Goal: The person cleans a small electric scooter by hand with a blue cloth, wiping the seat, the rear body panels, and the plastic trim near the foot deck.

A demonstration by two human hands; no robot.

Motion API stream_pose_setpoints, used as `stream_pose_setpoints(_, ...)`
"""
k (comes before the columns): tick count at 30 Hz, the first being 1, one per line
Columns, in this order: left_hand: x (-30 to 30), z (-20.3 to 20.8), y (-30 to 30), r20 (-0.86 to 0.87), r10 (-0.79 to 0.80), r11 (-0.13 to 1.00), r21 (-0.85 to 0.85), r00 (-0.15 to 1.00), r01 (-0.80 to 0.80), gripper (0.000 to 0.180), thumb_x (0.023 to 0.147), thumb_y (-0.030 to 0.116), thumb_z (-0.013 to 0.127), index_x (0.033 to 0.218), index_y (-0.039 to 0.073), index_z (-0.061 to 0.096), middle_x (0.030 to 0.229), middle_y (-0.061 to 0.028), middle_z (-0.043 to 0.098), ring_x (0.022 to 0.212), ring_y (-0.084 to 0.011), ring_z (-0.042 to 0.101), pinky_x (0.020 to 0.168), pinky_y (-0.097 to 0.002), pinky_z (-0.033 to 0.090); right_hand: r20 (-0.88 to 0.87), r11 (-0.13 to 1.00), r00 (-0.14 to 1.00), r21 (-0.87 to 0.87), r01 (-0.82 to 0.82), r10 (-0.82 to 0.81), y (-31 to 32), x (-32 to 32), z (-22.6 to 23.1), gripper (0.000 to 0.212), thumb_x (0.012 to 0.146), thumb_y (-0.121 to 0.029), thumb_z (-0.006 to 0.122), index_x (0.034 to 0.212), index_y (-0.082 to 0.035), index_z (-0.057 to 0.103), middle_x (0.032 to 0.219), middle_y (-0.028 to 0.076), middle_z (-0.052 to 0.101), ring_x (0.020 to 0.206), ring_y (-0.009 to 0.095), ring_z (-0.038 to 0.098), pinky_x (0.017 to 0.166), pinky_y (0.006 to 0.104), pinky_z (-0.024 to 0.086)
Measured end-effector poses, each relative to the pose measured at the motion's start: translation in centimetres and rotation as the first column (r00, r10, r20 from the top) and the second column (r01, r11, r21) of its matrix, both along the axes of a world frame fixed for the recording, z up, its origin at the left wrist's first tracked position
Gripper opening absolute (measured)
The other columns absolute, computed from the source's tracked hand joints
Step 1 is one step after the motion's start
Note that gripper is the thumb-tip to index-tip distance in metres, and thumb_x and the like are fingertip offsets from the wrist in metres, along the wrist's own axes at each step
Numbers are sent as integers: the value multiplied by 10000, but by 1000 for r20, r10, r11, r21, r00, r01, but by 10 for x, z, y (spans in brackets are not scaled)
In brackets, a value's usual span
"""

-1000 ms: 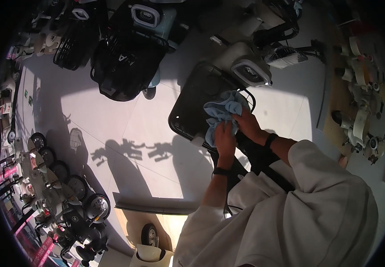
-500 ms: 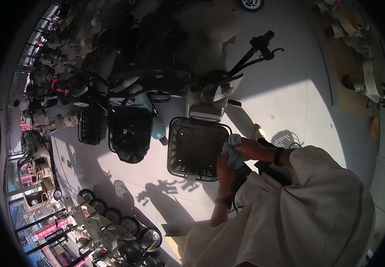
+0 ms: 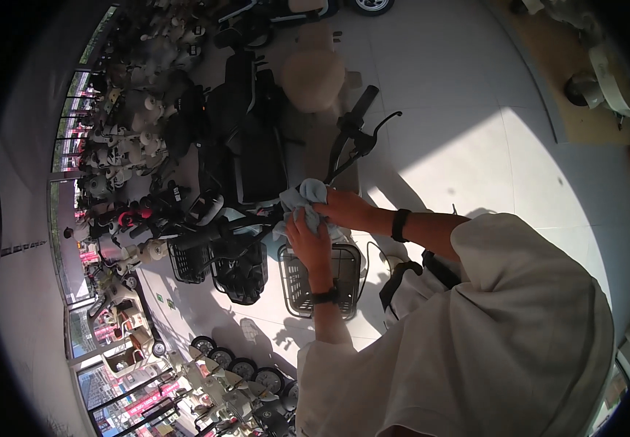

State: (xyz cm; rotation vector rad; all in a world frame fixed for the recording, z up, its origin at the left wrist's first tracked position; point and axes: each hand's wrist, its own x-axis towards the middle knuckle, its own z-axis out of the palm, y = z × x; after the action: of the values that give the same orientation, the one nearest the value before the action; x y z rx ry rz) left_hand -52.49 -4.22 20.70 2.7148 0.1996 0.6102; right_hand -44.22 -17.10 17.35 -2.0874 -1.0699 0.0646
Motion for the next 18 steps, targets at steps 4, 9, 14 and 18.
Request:
stream_pose_setpoints(4, 15, 2, -9, -113, 0, 995, 99, 994, 11, 530, 734, 200, 712, 1224, 93, 540, 1187, -160, 558, 1099, -385, 531, 871, -494, 452, -77, 999, 996, -7, 51, -51, -13, 7, -4, 289, 833, -158, 639, 1109, -82, 601, 1106, 169, 566, 945, 336, 630, 754, 405, 564)
stream_pose_setpoints(9, 37, 3, -13, -242, -99, 991, 68, 965, 119, 533, 714, 185, 712, 1215, 98, 551, 1159, -164, 574, 1041, -380, 564, 827, -476, 465, -169, 992, 977, -21, 126, -127, -26, 12, -8, 285, 850, -147, 611, 1123, -73, 585, 1056, 177, 574, 914, 333, 637, 735, 415, 555)
stream_pose_setpoints(14, 6, 6, 1, -142, -108, 990, 70, 984, 118, 566, 719, 152, 718, 1253, 80, 544, 1198, -197, 558, 1097, -404, 548, 910, -494, 460, -190, 997, 981, -66, 36, -48, -22, 11, 11, 345, 845, -113, 610, 1187, -68, 586, 1204, 207, 522, 1028, 363, 601, 842, 391, 538)
stream_pose_setpoints(18, -3, 10, -5, -168, 38, 997, -54, 985, -48, 563, 725, 91, 733, 1261, 77, 560, 1260, -199, 541, 1150, -405, 530, 956, -485, 447, -123, 999, 992, 22, -30, 33, -32, 20, 23, 450, 785, -103, 668, 1228, -119, 590, 1200, 181, 527, 1012, 353, 615, 834, 399, 549)
